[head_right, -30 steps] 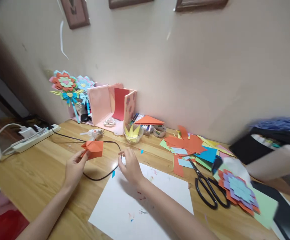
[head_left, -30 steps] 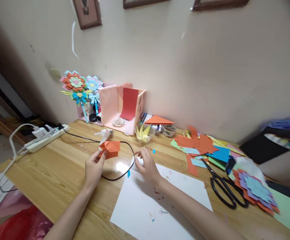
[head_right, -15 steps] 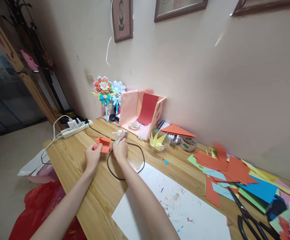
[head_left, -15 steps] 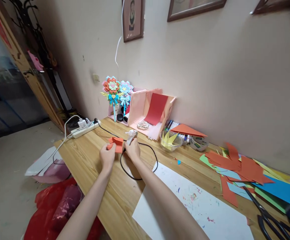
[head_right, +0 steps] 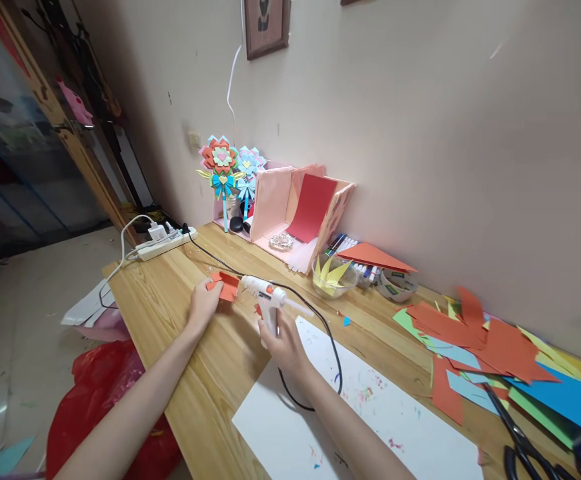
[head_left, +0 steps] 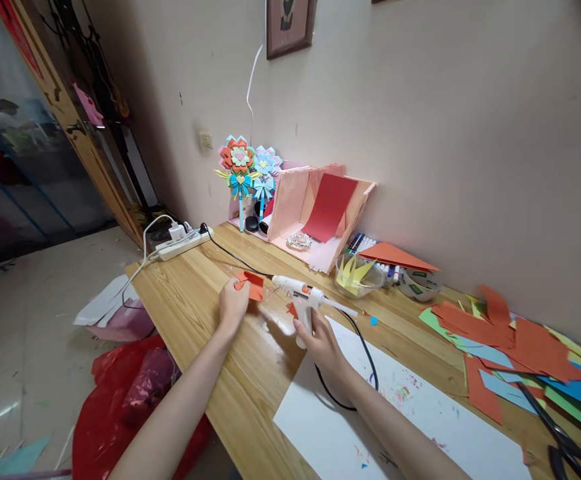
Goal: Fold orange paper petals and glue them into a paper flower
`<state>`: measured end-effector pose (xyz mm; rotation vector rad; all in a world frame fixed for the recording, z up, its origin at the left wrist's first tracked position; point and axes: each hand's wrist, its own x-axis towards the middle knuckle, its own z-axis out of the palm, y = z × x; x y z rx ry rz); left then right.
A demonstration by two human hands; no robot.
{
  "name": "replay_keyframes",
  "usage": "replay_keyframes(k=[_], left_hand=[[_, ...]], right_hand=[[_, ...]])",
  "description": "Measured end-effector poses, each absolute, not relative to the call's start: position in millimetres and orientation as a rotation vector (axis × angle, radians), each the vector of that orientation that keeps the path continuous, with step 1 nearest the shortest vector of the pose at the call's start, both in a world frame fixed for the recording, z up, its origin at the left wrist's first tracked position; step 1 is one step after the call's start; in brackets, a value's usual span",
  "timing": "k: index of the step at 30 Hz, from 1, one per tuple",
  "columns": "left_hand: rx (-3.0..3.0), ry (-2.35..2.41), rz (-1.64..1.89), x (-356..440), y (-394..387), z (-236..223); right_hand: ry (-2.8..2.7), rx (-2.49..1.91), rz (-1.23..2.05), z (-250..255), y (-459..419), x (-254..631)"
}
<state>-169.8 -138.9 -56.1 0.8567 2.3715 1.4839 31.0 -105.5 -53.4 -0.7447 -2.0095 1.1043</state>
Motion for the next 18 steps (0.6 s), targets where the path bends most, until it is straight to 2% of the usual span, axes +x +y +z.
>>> replay_keyframes(k=[18], left_hand=[[1.041, 2.271, 1.364, -159, -139, -57]], right_hand=[[-2.049, -0.825, 1.075, -58, -112, 27]])
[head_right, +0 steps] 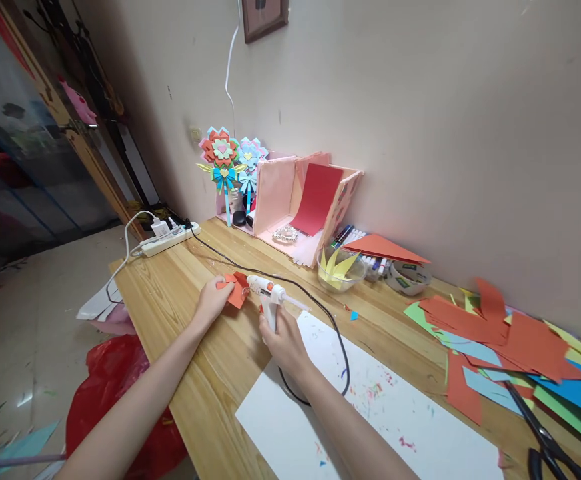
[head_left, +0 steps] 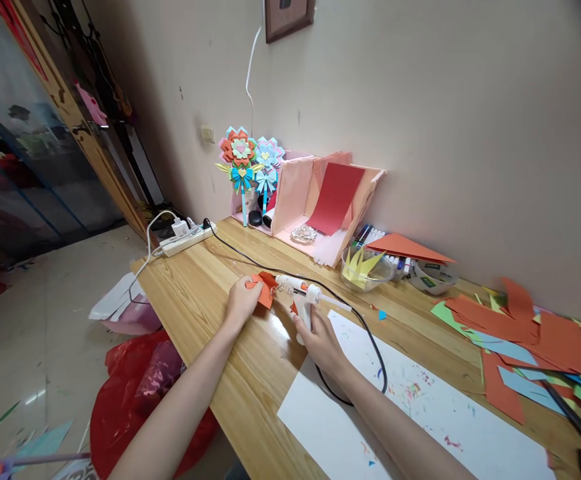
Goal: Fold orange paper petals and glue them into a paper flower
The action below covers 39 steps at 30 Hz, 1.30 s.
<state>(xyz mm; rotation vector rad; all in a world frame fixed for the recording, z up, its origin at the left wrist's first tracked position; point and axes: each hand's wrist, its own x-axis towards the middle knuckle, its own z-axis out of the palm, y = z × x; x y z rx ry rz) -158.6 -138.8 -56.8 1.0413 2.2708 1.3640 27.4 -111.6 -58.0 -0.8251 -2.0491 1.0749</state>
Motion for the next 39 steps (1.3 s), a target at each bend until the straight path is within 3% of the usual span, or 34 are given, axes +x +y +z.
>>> replay_keyframes(k=[39], left_hand=[[1.051, 2.198, 1.363, -155.5, -138.7, -60.2]], right_hand=[[-1.906, -0.949, 1.161, -59.1, -110.0, 27.0]])
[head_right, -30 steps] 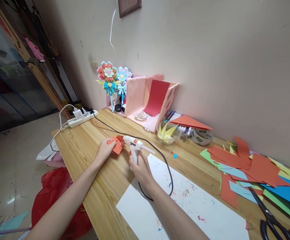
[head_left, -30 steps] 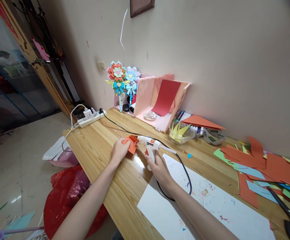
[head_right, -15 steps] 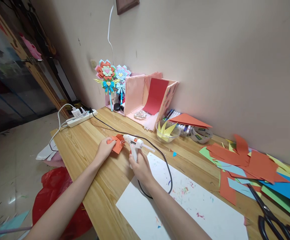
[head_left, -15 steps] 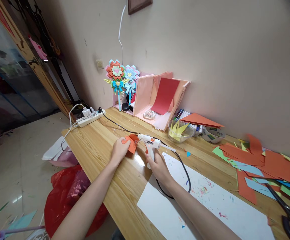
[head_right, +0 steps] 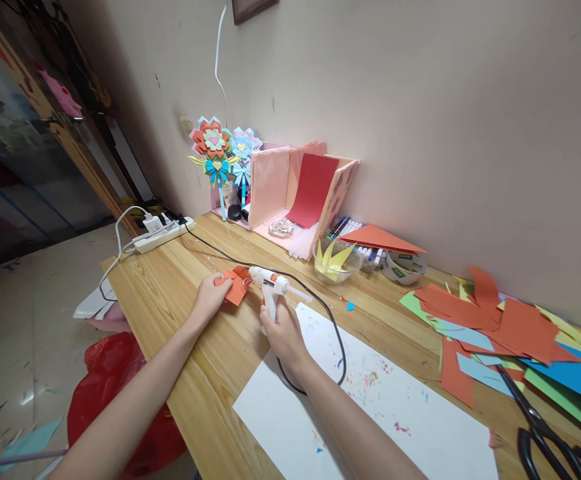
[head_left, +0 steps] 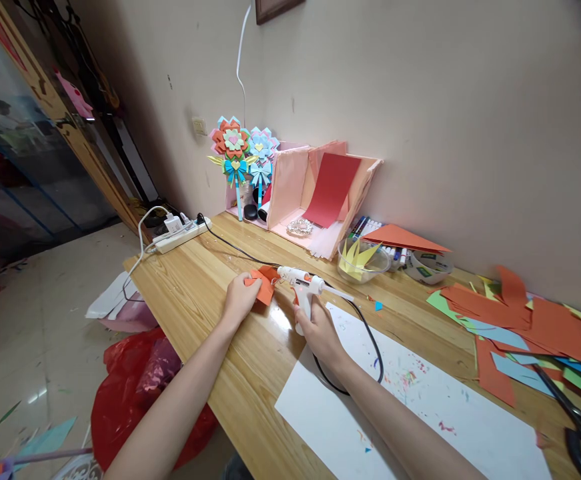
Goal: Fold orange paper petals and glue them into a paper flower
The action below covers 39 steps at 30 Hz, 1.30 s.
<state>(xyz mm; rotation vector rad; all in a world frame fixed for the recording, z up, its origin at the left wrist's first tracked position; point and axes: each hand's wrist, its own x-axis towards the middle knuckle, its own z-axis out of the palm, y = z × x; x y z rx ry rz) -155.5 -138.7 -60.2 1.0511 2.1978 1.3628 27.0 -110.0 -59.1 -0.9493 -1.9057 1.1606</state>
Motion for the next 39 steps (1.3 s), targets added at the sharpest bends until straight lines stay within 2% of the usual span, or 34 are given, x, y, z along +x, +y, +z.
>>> replay_keyframes(k=[39], left_hand=[[1.038, 2.216, 1.368, -157.1, -137.7, -61.4]], right_hand=[[-1.902, -0.978, 1.162, -60.1, -109.5, 26.9]])
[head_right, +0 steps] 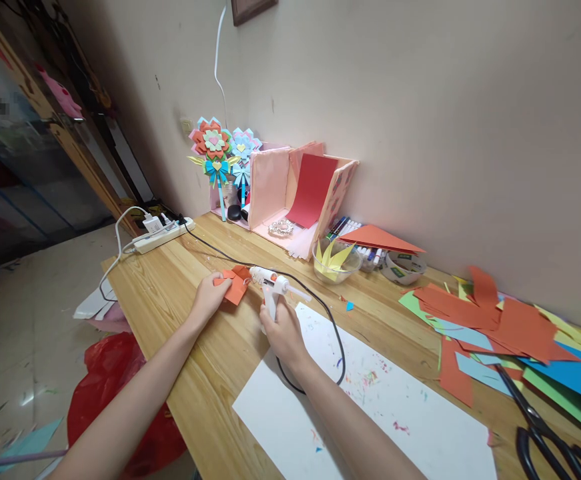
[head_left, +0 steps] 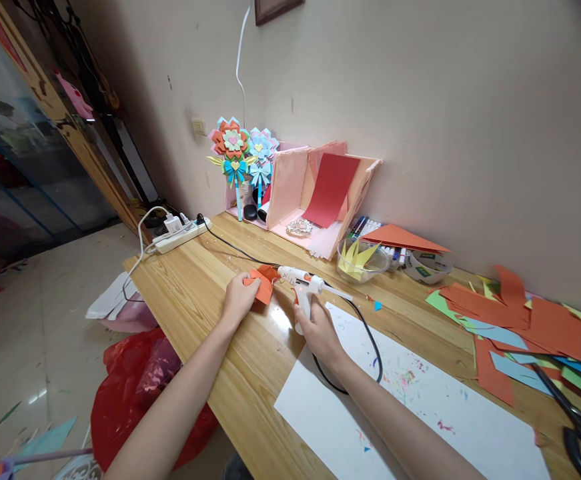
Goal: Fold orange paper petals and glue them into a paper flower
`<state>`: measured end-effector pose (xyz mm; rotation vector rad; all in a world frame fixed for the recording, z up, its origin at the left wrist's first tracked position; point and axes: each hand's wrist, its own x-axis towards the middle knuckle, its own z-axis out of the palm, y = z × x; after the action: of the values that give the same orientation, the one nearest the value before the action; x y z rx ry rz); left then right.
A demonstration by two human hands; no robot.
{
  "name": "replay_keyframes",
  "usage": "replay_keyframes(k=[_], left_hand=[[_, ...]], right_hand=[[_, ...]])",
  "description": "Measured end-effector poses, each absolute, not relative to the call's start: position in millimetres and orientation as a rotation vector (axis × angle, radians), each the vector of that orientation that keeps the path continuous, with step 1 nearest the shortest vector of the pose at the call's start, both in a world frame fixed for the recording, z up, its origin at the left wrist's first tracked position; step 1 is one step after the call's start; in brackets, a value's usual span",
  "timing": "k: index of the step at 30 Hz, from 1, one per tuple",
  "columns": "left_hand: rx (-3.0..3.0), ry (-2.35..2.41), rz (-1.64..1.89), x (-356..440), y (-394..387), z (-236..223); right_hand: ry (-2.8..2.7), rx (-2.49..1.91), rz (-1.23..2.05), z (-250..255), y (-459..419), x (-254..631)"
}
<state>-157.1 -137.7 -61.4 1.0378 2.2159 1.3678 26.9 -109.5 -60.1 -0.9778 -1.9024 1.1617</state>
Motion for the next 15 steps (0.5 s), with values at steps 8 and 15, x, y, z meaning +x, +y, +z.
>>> replay_keyframes(k=[8, 15], left_hand=[[1.018, 2.214, 1.382, -157.1, -138.4, -59.3], [1.002, 2.199, 1.415, -156.8, -138.4, -57.9]], right_hand=[[-1.916, -0.975, 1.133, -63.1, -108.3, 26.7], [-1.925, -0.975, 1.137, -62.0, -108.5, 27.9]])
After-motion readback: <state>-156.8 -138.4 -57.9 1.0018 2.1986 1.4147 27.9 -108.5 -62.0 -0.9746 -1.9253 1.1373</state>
